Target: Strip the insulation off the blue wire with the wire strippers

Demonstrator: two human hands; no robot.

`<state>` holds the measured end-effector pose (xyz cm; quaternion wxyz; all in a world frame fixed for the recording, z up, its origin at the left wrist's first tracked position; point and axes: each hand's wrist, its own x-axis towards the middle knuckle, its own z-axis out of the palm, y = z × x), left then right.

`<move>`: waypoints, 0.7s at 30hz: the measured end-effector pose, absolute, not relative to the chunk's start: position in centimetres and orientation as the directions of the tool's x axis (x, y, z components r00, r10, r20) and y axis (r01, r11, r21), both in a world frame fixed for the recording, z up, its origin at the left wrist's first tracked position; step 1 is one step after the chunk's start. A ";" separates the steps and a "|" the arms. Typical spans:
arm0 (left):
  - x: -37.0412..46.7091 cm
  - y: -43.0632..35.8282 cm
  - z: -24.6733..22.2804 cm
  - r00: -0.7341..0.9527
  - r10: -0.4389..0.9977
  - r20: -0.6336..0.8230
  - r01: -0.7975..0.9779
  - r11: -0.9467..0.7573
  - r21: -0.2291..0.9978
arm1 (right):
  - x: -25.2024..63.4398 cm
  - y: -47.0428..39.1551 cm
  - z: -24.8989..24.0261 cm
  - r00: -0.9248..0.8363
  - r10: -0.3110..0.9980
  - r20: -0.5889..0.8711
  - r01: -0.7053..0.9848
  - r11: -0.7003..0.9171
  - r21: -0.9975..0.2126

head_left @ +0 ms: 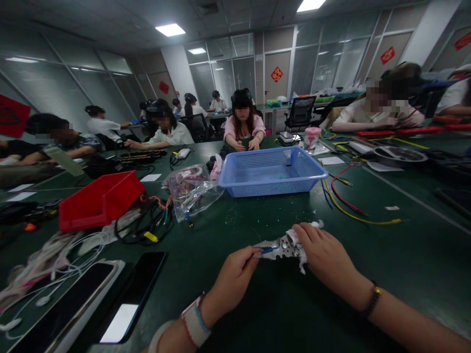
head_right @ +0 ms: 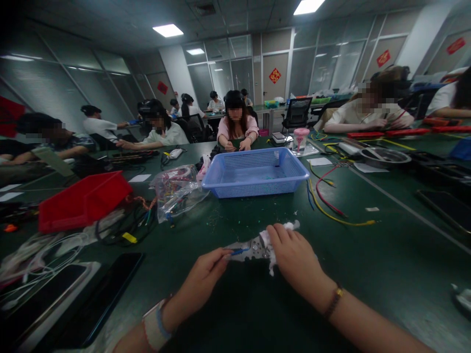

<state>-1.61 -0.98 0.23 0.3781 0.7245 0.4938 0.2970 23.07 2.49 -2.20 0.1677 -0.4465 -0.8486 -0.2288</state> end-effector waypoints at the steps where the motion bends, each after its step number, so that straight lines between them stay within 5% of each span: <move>1: -1.6 -0.9 0.3 0.333 0.941 0.053 0.487 -0.220 0.845 | 23.0 2.4 -2.0 -0.547 0.679 0.490 0.834 0.492 0.249; 11: -1.8 -0.6 0.8 0.395 0.915 -0.084 0.393 -0.085 0.916 | 23.1 2.2 -1.0 -0.517 0.631 0.579 0.852 0.444 0.277; 21: -1.9 -0.3 0.7 0.506 0.839 -0.201 0.258 0.074 0.963 | 23.9 3.9 -1.3 -0.615 0.586 0.527 0.756 0.629 0.182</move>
